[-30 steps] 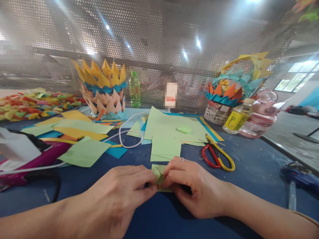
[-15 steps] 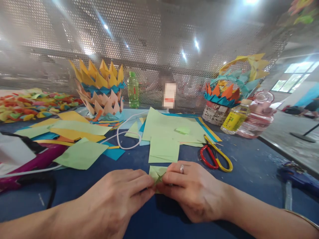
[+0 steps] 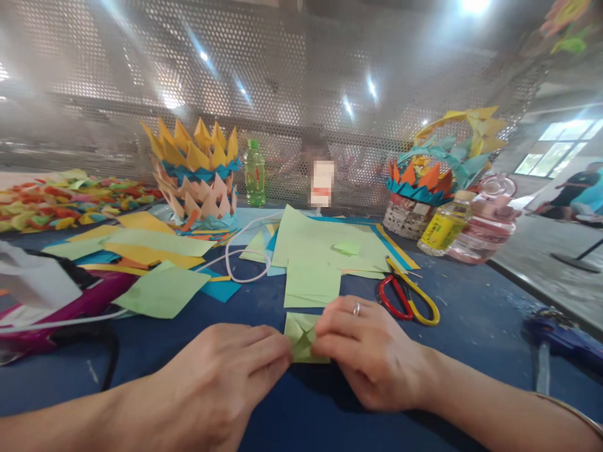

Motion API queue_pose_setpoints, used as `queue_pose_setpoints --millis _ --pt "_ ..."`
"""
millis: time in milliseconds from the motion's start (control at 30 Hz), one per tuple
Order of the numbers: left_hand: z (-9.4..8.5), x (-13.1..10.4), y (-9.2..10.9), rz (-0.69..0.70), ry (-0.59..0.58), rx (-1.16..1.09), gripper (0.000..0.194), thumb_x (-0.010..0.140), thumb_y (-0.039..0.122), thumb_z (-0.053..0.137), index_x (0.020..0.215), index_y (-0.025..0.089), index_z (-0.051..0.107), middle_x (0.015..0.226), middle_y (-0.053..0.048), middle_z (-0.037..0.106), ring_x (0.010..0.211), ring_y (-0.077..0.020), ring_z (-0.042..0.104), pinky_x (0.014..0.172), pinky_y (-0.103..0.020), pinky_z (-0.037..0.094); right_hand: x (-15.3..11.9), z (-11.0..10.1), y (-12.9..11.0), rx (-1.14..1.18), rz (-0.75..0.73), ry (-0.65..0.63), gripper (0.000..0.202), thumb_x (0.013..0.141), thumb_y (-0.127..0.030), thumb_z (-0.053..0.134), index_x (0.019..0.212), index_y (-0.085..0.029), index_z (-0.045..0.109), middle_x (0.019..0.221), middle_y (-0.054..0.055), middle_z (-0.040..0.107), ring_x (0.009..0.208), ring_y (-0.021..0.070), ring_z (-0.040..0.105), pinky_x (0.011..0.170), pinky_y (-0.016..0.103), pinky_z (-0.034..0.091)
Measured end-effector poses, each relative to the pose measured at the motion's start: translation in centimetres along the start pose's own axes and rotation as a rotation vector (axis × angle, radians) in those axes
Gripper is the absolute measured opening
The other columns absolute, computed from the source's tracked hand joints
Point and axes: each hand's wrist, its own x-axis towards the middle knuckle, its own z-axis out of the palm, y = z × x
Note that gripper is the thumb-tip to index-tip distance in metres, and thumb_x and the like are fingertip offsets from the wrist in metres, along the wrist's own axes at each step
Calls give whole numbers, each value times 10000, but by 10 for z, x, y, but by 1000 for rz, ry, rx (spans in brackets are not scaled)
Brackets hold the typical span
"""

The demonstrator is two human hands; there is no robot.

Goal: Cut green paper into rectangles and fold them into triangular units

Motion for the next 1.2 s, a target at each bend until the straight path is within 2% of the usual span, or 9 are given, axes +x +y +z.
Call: queue_pose_setpoints --millis 100,167,267,433,533,667,800,967,1200 --pt "-2 8 1 48 24 -6 364 785 12 356 819 191 672 808 -35 669 630 -135 584 628 -194 513 1 0 3 86 165 -39 392 801 12 418 1094 -147 624 1088 113 634 953 212 558 898 377 496" --pt "-4 11 2 63 55 2 381 767 -11 338 760 187 664 776 -37 662 596 -130 575 600 -193 505 2 0 5 131 207 -123 447 780 27 418 1136 -158 616 1133 111 608 1001 217 546 937 396 478" --pt "-6 11 2 72 79 12 378 758 -17 341 724 188 656 760 -38 660 586 -127 574 592 -186 500 2 2 8 173 222 -177 453 752 42 431 1111 -153 626 1137 107 596 1033 221 540 960 393 461" --pt "-4 8 1 73 81 35 389 738 -13 359 788 192 686 786 -40 679 603 -140 588 606 -193 514 0 6 8 193 232 -125 372 734 66 436 1001 -134 599 1101 110 601 1048 211 543 994 370 427" --pt "-5 8 6 51 104 49 416 737 -8 346 822 196 699 808 -40 694 624 -143 606 611 -197 531 0 6 7 199 245 -96 278 745 32 484 936 -151 570 1023 97 616 988 208 556 952 360 438" --pt "-7 10 13 -47 137 127 460 776 -45 331 921 155 719 932 -65 732 818 -144 679 799 -184 554 2 4 4 201 257 -42 239 747 9 515 883 -182 558 867 50 641 843 190 573 849 343 446" --pt "-4 8 9 8 179 115 495 771 -26 352 1090 151 687 1019 -58 744 982 -142 688 937 -176 526 5 4 -4 245 298 28 202 791 -14 533 877 -189 584 817 19 672 771 158 588 799 311 427" --pt "1 -1 3 -7 225 190 509 779 -11 368 1190 165 611 1130 -47 743 1044 -150 697 948 -205 534 5 6 -13 329 383 58 189 778 -26 575 865 -188 617 800 3 669 748 136 594 757 271 434" --pt "0 1 5 -24 91 119 558 743 -22 333 1216 153 571 1173 -59 723 1037 -147 700 882 -203 563 3 5 -7 338 344 2 177 794 -24 572 872 -177 621 823 25 655 785 147 593 772 273 460"
